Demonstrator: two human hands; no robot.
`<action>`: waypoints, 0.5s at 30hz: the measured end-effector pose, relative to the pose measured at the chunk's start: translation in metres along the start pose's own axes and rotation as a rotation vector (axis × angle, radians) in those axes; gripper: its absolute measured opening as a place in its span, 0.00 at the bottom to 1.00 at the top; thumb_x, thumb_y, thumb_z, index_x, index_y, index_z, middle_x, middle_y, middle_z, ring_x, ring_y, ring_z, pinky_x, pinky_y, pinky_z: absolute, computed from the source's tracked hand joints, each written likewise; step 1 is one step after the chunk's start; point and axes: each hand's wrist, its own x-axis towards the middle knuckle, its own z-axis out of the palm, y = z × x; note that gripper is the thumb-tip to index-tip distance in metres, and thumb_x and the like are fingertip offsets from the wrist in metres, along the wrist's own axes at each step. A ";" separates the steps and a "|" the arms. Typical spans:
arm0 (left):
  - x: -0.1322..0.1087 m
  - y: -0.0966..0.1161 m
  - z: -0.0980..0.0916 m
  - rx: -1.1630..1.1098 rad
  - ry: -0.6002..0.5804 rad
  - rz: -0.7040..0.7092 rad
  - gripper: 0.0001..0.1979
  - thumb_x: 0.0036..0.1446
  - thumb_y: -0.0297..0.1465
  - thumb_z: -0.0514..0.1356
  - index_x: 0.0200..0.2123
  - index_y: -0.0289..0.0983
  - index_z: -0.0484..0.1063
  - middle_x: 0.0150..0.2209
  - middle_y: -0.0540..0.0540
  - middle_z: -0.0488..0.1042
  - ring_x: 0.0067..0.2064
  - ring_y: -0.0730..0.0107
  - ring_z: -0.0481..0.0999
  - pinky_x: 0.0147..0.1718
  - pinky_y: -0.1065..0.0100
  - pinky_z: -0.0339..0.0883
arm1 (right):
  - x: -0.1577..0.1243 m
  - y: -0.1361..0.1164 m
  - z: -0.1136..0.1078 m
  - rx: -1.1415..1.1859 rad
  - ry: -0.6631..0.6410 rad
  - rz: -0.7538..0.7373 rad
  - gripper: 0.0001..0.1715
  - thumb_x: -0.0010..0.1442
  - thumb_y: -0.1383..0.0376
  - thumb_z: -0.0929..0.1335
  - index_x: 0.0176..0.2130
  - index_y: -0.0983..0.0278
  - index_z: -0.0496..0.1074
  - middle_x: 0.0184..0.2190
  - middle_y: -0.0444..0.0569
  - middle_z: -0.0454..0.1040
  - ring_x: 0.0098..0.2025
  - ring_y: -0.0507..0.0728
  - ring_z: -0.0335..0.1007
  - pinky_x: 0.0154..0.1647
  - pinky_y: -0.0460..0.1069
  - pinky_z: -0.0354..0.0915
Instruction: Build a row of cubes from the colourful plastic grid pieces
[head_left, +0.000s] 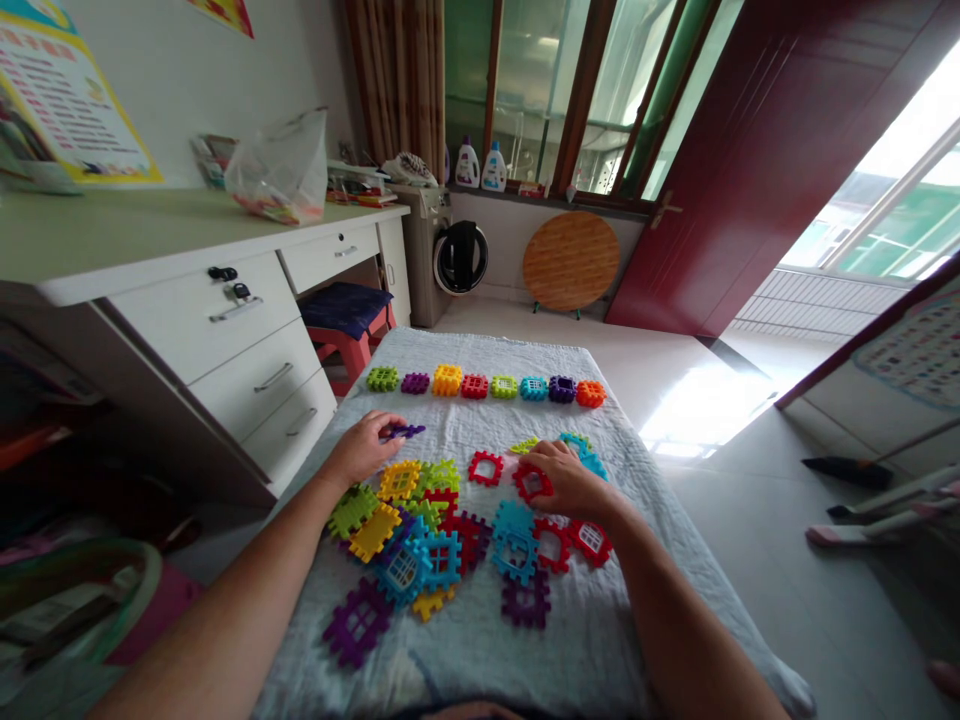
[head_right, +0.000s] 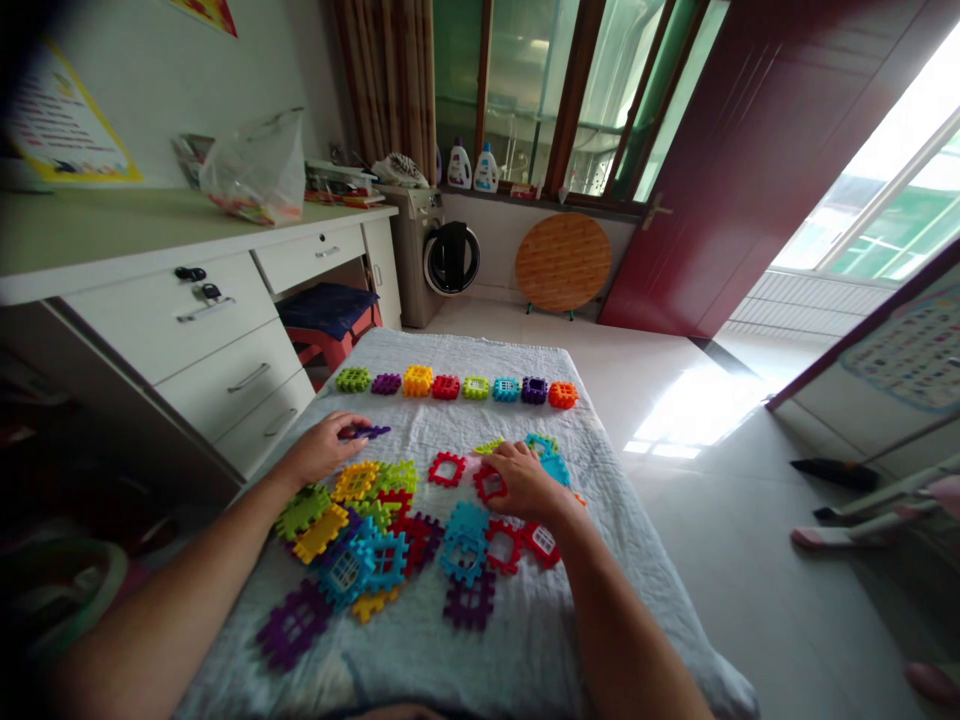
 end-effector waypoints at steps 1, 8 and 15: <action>0.000 0.000 0.000 -0.001 0.003 -0.001 0.18 0.46 0.41 0.58 0.39 0.36 0.73 0.41 0.44 0.72 0.38 0.63 0.75 0.43 0.62 0.70 | 0.000 0.000 0.000 -0.009 -0.007 0.007 0.37 0.45 0.64 0.73 0.56 0.59 0.67 0.46 0.52 0.67 0.48 0.61 0.59 0.52 0.56 0.55; 0.000 0.000 0.000 -0.013 0.021 0.006 0.17 0.46 0.40 0.59 0.38 0.38 0.74 0.40 0.45 0.73 0.37 0.63 0.75 0.43 0.63 0.70 | 0.006 -0.005 0.000 0.035 0.134 0.001 0.25 0.48 0.59 0.73 0.47 0.62 0.73 0.39 0.50 0.69 0.43 0.59 0.61 0.48 0.54 0.57; 0.000 -0.001 0.000 -0.017 0.016 0.020 0.17 0.46 0.40 0.58 0.38 0.38 0.74 0.39 0.45 0.73 0.37 0.64 0.74 0.42 0.63 0.70 | 0.036 -0.032 0.004 -0.003 0.250 -0.003 0.25 0.50 0.50 0.72 0.41 0.64 0.72 0.35 0.50 0.69 0.40 0.58 0.62 0.43 0.51 0.59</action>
